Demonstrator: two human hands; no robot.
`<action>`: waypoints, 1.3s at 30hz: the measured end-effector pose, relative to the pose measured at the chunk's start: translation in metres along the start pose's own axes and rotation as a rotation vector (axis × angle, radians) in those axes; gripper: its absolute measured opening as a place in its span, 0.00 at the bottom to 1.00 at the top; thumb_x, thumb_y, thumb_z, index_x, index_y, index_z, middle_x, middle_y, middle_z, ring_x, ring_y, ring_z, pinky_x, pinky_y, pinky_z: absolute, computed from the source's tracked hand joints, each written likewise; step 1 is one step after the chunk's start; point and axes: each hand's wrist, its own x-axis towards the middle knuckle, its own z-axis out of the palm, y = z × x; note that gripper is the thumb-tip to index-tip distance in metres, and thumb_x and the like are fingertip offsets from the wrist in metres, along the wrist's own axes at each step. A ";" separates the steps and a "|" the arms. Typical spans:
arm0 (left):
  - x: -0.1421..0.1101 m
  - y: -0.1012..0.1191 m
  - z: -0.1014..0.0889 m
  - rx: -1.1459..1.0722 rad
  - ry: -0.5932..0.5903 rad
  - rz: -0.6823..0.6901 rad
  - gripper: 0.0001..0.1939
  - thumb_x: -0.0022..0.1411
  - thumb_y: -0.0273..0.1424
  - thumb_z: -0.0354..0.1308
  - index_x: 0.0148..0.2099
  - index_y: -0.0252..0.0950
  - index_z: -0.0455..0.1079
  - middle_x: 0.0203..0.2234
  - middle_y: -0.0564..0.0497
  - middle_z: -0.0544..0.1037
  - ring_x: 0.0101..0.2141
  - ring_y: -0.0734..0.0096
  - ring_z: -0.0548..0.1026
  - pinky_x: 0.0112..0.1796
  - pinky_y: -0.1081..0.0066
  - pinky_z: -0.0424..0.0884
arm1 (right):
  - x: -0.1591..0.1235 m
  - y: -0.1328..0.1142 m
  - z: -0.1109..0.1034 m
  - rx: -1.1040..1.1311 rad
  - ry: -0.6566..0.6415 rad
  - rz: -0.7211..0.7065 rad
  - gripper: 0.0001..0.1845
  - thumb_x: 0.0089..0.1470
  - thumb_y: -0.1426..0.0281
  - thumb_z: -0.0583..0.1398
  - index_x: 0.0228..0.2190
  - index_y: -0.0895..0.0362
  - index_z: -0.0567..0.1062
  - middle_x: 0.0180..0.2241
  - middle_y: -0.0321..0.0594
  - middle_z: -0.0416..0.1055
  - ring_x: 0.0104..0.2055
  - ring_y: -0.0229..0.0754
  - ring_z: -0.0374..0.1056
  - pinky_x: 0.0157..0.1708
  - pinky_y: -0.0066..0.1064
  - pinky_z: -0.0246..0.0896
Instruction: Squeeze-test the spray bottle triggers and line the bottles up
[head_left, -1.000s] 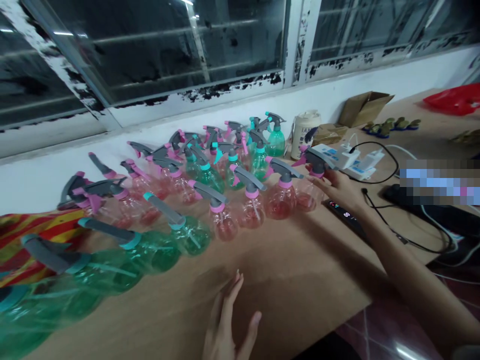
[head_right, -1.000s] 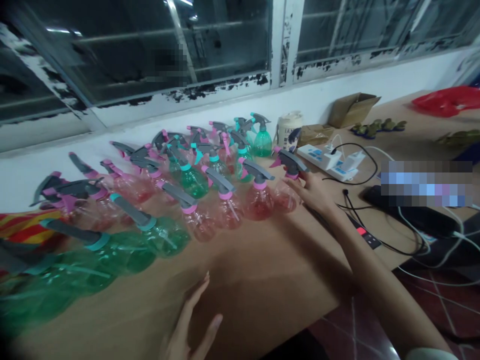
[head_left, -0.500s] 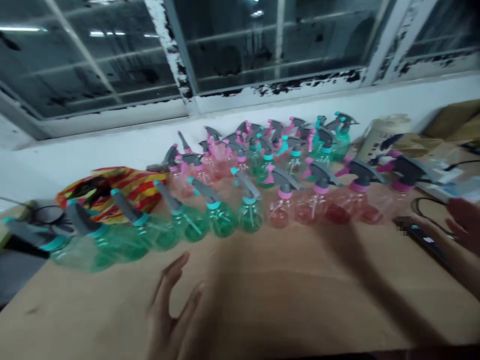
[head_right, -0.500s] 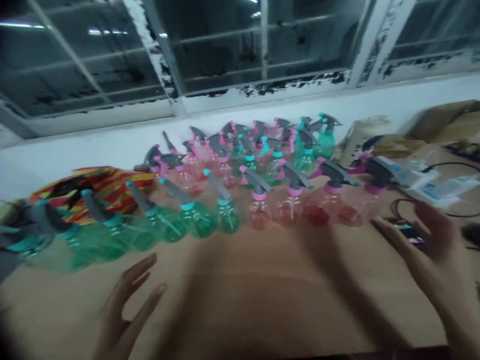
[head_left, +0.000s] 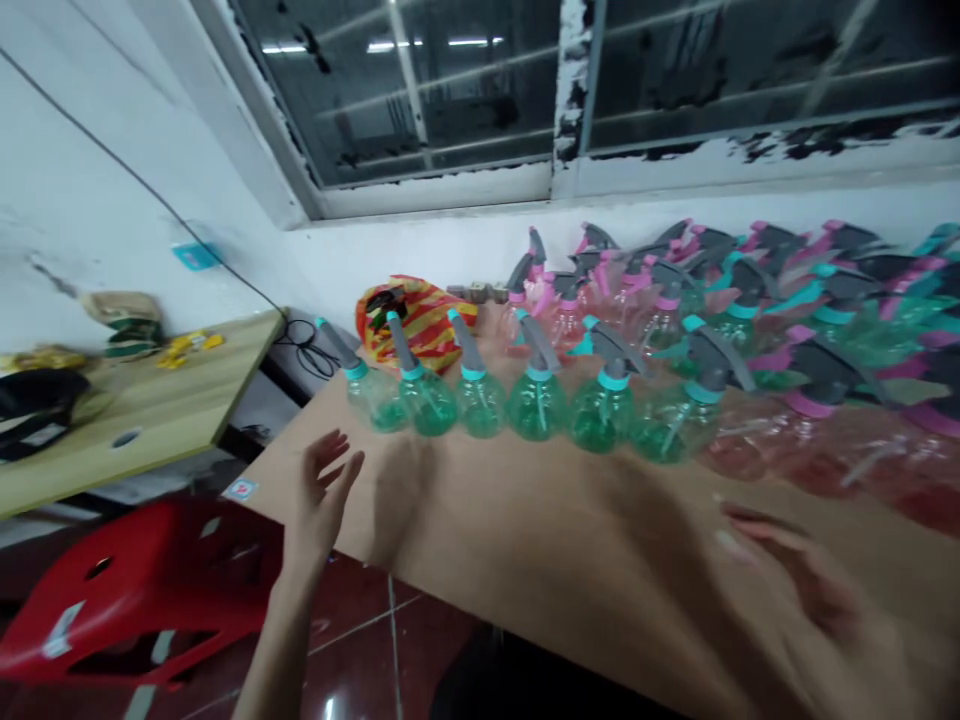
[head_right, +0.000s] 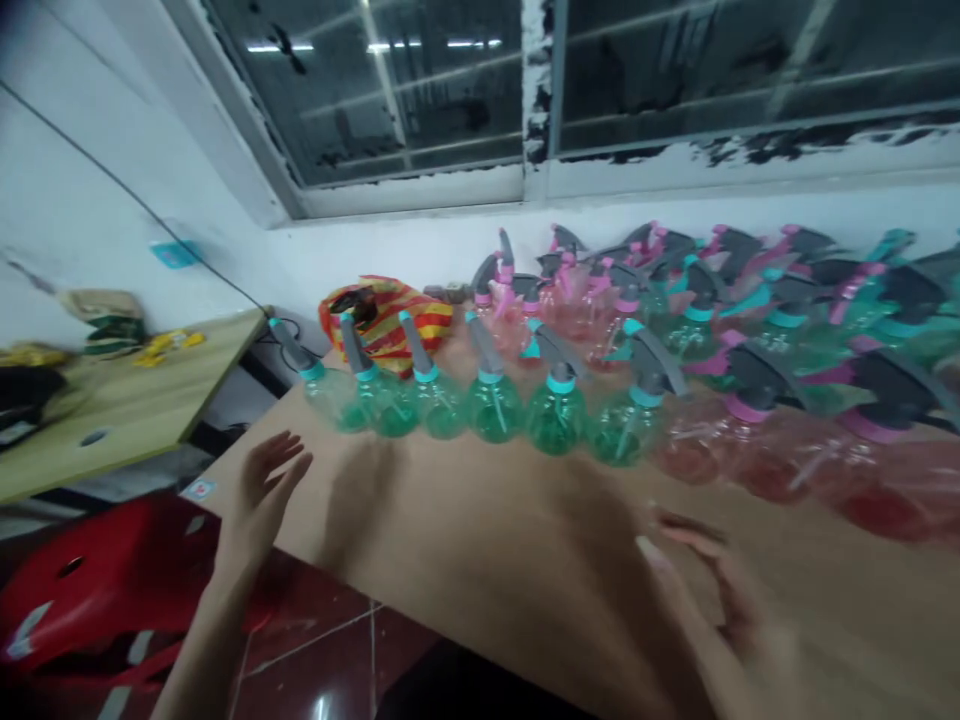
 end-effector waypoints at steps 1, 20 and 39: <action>0.010 -0.007 -0.001 0.001 0.018 0.000 0.31 0.51 0.51 0.63 0.51 0.40 0.62 0.51 0.42 0.72 0.54 0.49 0.71 0.49 0.50 0.70 | -0.005 -0.019 0.011 0.019 -0.039 0.017 0.12 0.54 0.52 0.58 0.39 0.39 0.73 0.47 0.38 0.76 0.50 0.63 0.73 0.43 0.59 0.73; 0.088 -0.042 0.022 -0.067 -0.205 0.106 0.36 0.51 0.42 0.68 0.58 0.38 0.58 0.53 0.44 0.71 0.54 0.51 0.69 0.52 0.56 0.67 | -0.036 -0.080 0.071 -0.014 -0.317 -0.483 0.10 0.58 0.59 0.60 0.37 0.51 0.73 0.41 0.42 0.79 0.41 0.47 0.78 0.40 0.34 0.77; -0.084 0.030 0.040 0.131 -0.389 0.097 0.36 0.53 0.45 0.67 0.58 0.41 0.56 0.50 0.45 0.71 0.50 0.54 0.72 0.50 0.54 0.69 | -0.020 -0.040 0.026 0.125 -0.250 -0.101 0.14 0.56 0.55 0.60 0.41 0.47 0.72 0.50 0.38 0.74 0.53 0.49 0.71 0.51 0.43 0.67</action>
